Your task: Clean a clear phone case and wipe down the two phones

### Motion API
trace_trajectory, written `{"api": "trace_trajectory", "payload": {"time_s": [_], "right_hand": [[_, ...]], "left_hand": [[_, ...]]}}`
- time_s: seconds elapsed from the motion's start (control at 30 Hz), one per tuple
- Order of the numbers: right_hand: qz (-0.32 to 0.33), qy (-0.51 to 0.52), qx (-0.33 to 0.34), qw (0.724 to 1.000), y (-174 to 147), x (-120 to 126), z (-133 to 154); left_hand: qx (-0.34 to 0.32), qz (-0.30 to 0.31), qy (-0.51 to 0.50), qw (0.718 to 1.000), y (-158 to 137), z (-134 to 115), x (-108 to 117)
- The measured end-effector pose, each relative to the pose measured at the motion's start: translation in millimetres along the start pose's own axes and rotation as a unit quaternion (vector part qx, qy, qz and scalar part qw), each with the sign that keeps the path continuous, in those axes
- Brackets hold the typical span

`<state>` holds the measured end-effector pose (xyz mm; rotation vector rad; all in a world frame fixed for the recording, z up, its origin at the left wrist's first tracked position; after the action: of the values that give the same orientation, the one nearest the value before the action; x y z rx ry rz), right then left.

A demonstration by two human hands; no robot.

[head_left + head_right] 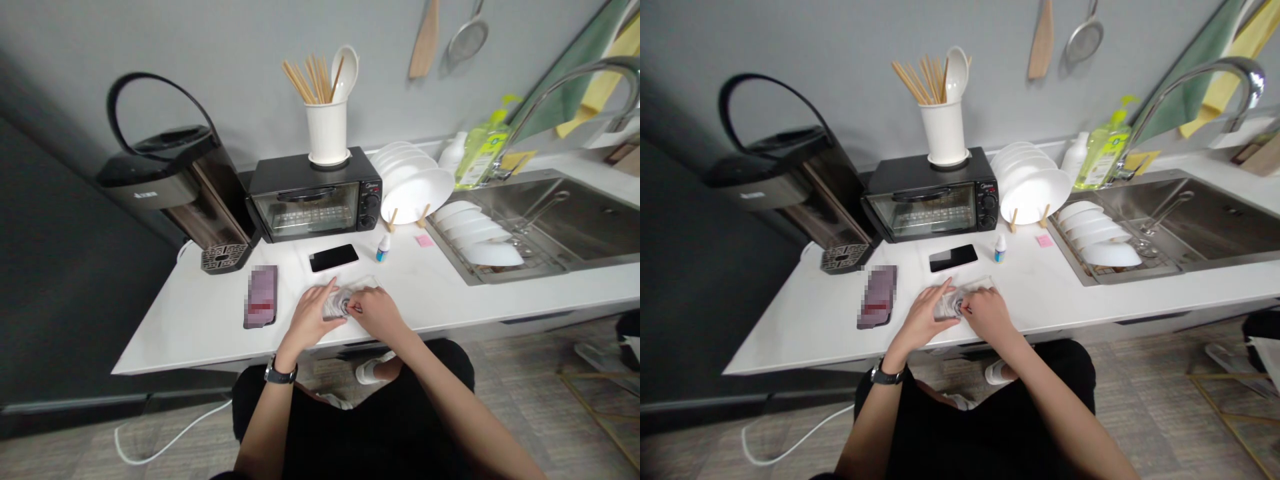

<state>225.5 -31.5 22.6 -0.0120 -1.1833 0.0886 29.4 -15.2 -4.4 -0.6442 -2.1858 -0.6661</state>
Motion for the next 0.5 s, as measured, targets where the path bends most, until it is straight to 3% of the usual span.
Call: {"api": "trace_trajectory", "payload": {"time_s": [0.27, 0.37, 0.5], "right_hand": [[-0.116, -0.143, -0.116, 0.976, -0.4, 12.5, -43.3], [-0.155, -0.135, -0.104, 0.973, 8.2, 4.3, -39.6], [-0.139, -0.087, -0.046, 0.985, 16.6, -12.3, -13.5]], "left_hand": [[-0.002, -0.009, -0.018, 1.000, -0.1, 3.1, -2.1], [-0.006, -0.008, -0.020, 1.000, 0.9, 2.5, -2.3], [-0.008, -0.008, -0.018, 1.000, 0.4, 3.5, -2.5]]}}
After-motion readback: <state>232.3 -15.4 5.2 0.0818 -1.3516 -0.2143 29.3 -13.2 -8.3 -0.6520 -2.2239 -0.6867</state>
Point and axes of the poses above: each hand's wrist, its own y-axis towards the middle knuckle, its own x-axis out of the back of the hand, z = x × y, the point moved 2 cm from there along y, towards the middle knuckle, and after that the axes turned 12 degrees about -x, right-handed, at the moved point
